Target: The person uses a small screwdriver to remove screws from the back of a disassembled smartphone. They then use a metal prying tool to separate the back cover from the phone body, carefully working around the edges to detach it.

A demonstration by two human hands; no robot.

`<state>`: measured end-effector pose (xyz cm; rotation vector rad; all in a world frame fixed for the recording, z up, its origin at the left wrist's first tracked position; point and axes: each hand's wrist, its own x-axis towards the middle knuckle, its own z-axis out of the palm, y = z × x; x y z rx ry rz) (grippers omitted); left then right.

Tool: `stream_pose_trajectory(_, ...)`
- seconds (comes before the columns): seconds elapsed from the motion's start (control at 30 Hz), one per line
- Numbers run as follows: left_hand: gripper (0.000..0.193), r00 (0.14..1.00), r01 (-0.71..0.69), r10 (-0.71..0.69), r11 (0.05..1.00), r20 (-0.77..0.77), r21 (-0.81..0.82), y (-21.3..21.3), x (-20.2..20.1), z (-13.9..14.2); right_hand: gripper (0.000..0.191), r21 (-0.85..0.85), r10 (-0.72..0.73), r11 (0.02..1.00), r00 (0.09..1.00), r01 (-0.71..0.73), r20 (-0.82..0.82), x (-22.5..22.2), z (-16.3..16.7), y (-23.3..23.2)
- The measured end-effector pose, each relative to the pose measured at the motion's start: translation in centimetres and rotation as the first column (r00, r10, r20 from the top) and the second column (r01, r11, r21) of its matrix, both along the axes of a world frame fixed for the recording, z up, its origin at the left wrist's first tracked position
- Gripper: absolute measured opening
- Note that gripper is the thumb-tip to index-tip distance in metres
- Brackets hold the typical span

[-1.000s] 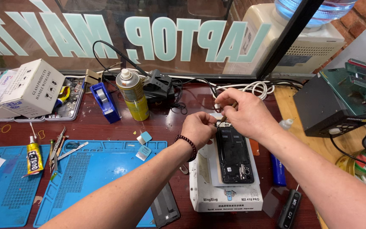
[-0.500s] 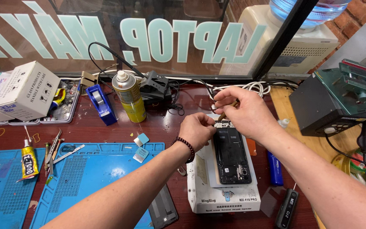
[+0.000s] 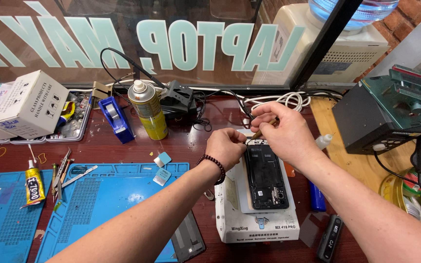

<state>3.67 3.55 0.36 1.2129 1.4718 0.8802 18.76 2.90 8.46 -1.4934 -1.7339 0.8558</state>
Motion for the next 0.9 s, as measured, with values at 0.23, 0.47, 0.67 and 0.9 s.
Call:
stream_pose_trajectory(0.23, 0.014, 0.997, 0.004, -0.001, 0.999, -0.075, 0.04, -0.1, 0.1, -0.1, 0.026, -0.026, -0.013, 1.0, 0.999, 0.012, -0.038, -0.1, 0.3, -0.1)
stream_pose_trajectory(0.47, 0.014, 0.997, 0.011, -0.005, 0.997, -0.081, 0.082, 0.1, 0.0, -0.8, 0.026, 0.008, 0.01, 1.0, 0.999, -0.01, -0.035, -0.1, -0.3, 0.2)
stream_pose_trajectory(0.67, 0.013, 0.995, 0.0, 0.012, 0.994, -0.1, 0.111, -0.2, 0.1, -0.1, 0.026, 0.003, 0.009, 1.0, 0.996, -0.008, -0.09, -0.3, 0.1, 0.2)
stream_pose_trajectory(0.9, 0.011, 0.982, -0.155, 0.161, 0.986, -0.099, 0.066, -0.6, -0.8, -0.2, 0.023, 0.053, -0.043, 0.998, 0.997, 0.046, -0.07, 0.3, 0.8, -0.1)
